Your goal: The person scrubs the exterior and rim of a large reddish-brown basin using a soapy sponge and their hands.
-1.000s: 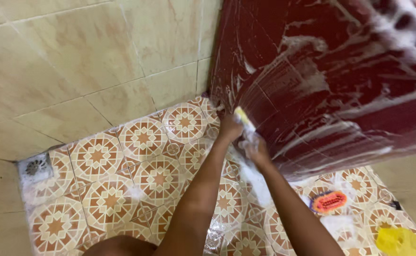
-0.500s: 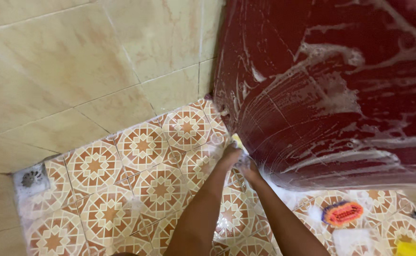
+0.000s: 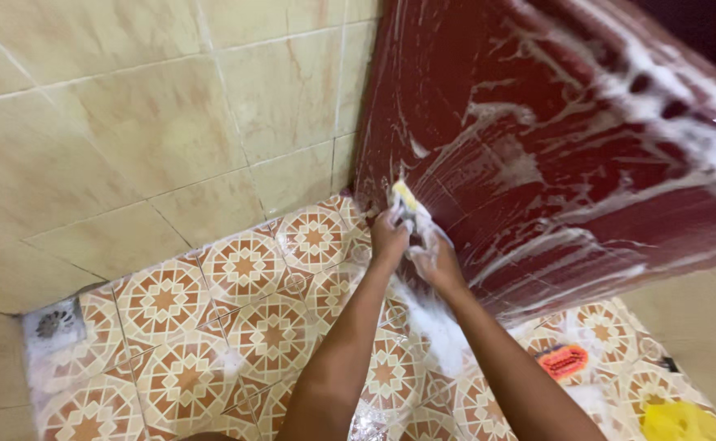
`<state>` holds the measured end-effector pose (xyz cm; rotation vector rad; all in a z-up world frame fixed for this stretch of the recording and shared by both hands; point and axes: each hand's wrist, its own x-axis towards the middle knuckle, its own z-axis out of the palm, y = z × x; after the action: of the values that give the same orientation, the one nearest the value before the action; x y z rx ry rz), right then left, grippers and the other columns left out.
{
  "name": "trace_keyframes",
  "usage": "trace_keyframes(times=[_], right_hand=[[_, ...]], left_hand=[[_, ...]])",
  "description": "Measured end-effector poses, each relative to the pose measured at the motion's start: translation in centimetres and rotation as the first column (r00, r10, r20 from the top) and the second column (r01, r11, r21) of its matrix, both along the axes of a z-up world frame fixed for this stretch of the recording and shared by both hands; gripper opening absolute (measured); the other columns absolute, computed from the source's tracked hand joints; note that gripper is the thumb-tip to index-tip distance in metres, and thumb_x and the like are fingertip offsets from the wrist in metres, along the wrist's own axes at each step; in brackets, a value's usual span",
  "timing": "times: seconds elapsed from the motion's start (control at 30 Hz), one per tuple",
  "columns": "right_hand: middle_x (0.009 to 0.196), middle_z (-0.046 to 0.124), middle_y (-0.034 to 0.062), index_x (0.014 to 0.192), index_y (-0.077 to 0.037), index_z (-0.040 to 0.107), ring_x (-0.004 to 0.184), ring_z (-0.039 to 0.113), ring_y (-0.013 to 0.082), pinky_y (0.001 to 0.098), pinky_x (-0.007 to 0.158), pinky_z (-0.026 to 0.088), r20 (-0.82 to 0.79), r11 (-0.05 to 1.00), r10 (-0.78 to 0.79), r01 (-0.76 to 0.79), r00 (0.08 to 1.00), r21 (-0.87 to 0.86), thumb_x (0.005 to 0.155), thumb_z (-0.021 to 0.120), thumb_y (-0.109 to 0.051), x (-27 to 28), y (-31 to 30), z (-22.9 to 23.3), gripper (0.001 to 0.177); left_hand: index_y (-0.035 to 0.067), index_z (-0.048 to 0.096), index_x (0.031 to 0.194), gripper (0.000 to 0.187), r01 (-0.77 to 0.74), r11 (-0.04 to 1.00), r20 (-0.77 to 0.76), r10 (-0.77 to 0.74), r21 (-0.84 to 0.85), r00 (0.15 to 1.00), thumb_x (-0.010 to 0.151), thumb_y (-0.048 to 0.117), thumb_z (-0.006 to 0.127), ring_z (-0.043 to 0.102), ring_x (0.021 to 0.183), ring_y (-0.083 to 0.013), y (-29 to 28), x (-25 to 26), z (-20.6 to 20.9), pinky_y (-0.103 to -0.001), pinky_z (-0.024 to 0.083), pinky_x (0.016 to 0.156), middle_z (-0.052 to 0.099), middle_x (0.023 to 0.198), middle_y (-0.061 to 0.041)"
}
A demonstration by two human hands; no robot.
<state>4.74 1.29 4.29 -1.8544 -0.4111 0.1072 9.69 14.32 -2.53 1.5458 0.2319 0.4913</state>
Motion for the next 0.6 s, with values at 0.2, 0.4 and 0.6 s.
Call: trace_keyframes(times=[0.2, 0.4, 0.6], right_hand=[[0.144, 0.058, 0.0247, 0.146, 0.003, 0.049, 0.136, 0.059, 0.0326, 0.0398, 0.114, 0.046, 0.484, 0.941, 0.148, 0.028, 0.862, -0.336, 0.083, 0.065, -0.008, -2.1, 1.2, 16.7, 0.066], [0.156, 0.048, 0.0248, 0.144, -0.008, 0.058, 0.136, 0.051, 0.0438, 0.0484, 0.115, 0.039, 0.714, 0.644, 0.372, 0.389, 0.593, -0.659, 0.083, 0.064, -0.002, -3.3, 1.7, 30.5, 0.061], [0.149, 0.056, 0.0175, 0.131, -0.013, 0.063, 0.14, 0.051, 0.0385, 0.0424, 0.113, 0.043, 0.673, 0.371, 0.473, 0.564, 0.568, -0.737, 0.094, 0.063, -0.008, -2.6, 1.7, 31.9, 0.037]], left_hand=[[0.0, 0.06, 0.138, 0.056, -0.054, 0.97, 0.193, 0.007, 0.238, 0.981, 0.083, 0.005, 0.07, 0.071, 0.106, -0.0313, 1.0, -1.2, 16.4, -0.036, 0.054, 0.091, 0.07, 0.123, -0.025], [0.006, 0.051, 0.149, 0.058, 0.013, 0.973, 0.343, -0.094, 0.231, 0.934, 0.092, -0.002, 0.056, 0.075, 0.102, -0.0278, 0.0, 0.0, 23.9, -0.037, 0.06, 0.084, 0.073, 0.121, -0.019], [0.002, 0.051, 0.149, 0.051, -0.016, 0.961, 0.398, -0.098, 0.274, 0.912, 0.099, 0.002, 0.053, 0.072, 0.103, -0.0327, -0.8, 1.3, 22.4, -0.042, 0.056, 0.087, 0.071, 0.118, -0.022]])
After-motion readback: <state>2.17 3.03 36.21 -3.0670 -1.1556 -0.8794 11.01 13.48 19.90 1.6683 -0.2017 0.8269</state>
